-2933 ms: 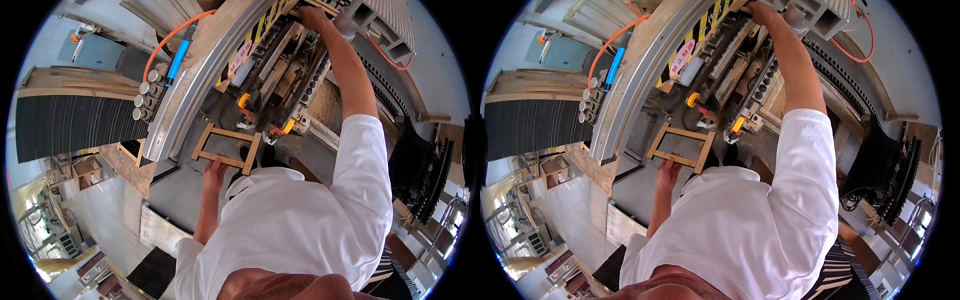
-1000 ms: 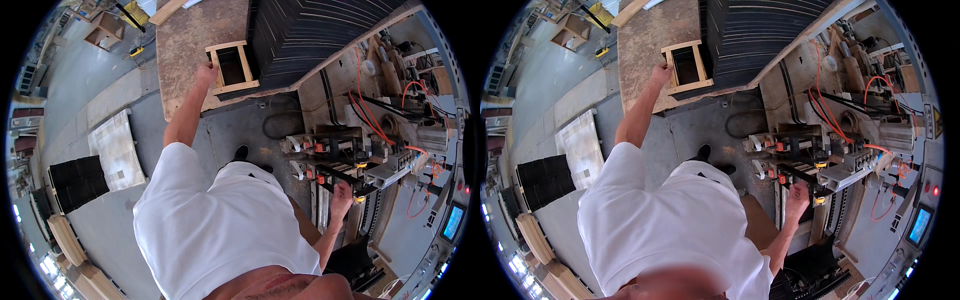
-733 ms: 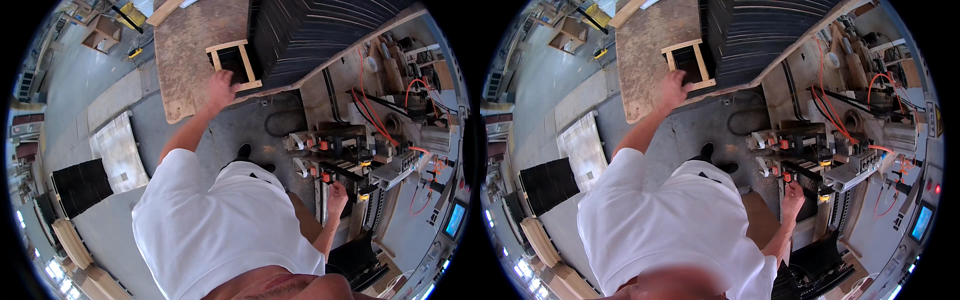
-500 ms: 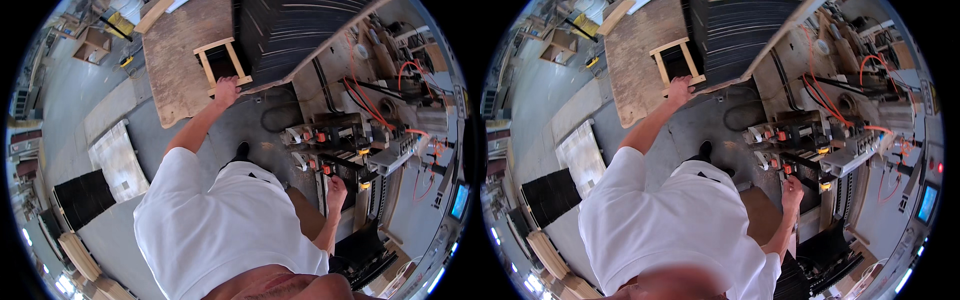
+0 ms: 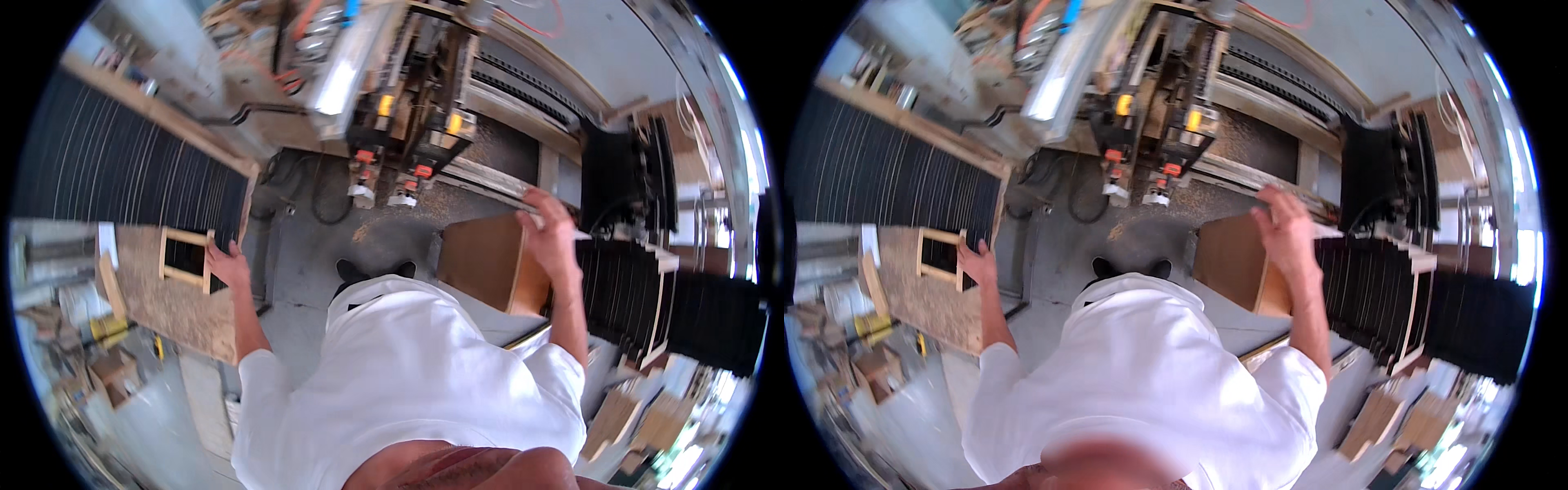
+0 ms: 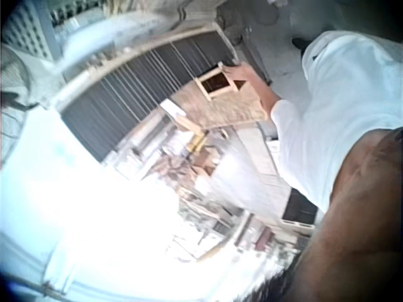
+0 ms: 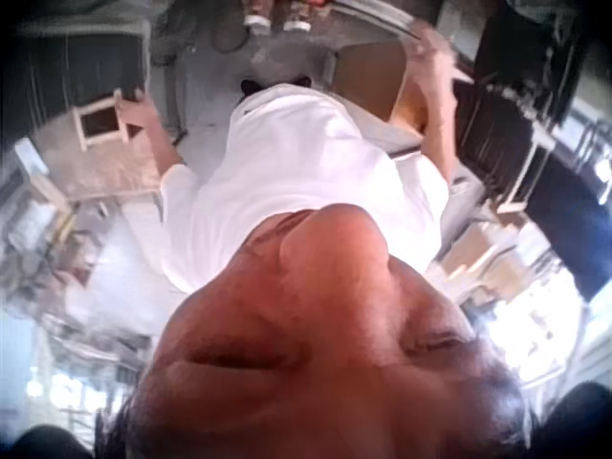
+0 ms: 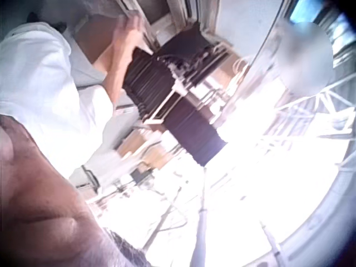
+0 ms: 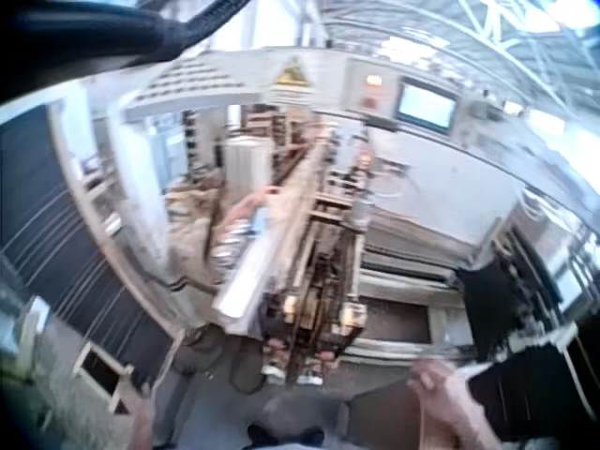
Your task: The person repeatedly picks up small wooden frames from a table, places them into a machine, and then removes them to place them back on the table. This cycle is performed continuously throughout the clip.
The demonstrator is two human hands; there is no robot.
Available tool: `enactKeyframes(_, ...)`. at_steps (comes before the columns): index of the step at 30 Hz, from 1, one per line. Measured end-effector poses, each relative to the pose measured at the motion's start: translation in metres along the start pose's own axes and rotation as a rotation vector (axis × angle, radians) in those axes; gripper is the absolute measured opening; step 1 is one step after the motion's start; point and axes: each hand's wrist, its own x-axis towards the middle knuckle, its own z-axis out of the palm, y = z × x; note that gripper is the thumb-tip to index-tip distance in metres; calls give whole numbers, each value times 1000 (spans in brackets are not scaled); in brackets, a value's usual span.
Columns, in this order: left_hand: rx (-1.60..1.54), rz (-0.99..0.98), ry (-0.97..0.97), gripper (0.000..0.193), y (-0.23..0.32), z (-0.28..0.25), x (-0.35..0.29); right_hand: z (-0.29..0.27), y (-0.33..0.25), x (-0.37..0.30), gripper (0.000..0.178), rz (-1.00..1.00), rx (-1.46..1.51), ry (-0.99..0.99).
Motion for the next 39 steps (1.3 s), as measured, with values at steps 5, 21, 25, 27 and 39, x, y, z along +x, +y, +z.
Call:
enactKeyframes(5,-567,-64,-381,40,122,38,-78,-137,44,-48,27,169,-456,316)
enactKeyframes(21,-1095,186,-738,29,451,74,-10,-209,78,-189,26,918,-207,559)
enactKeyframes(25,-1239,92,-716,30,527,120,49,-204,66,-168,27,865,-238,631)
enactKeyframes(27,-1297,-20,-790,33,559,146,88,-196,60,-148,28,813,-209,660)
enactKeyframes(39,-1481,-718,-1059,56,711,272,198,-128,-5,-1,26,464,-243,376)
